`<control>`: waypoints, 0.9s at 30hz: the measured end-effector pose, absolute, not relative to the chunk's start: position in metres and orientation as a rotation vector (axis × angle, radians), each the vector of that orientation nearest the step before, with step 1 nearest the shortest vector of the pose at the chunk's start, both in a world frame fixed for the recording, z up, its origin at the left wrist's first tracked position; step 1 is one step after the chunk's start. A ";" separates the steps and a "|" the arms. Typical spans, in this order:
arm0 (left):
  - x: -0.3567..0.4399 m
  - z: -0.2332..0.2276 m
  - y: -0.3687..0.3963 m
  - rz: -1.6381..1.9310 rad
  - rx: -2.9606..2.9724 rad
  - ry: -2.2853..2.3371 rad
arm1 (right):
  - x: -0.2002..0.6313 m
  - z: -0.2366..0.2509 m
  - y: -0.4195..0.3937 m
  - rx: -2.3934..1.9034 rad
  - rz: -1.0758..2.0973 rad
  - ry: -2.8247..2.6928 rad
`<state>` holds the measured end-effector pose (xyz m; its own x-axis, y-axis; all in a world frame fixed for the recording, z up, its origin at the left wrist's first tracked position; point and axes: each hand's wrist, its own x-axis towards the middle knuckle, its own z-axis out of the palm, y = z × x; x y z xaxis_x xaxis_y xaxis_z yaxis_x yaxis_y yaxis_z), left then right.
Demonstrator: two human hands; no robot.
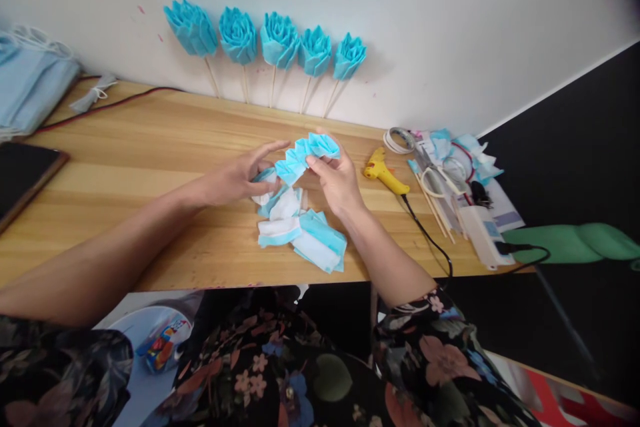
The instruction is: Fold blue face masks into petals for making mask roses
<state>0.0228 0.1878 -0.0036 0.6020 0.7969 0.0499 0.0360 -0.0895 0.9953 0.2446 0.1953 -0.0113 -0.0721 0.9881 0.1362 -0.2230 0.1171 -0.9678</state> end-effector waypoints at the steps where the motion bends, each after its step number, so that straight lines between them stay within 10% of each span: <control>1: 0.022 -0.002 0.188 0.736 1.568 0.722 | 0.245 -0.012 0.197 -0.910 1.274 -1.129; 19: 0.011 0.031 0.177 0.187 2.076 0.581 | 0.262 -0.005 0.218 -0.853 1.398 -0.619; 27: 0.019 0.034 0.170 0.521 2.231 0.601 | 0.256 -0.003 0.212 -0.761 1.484 -0.631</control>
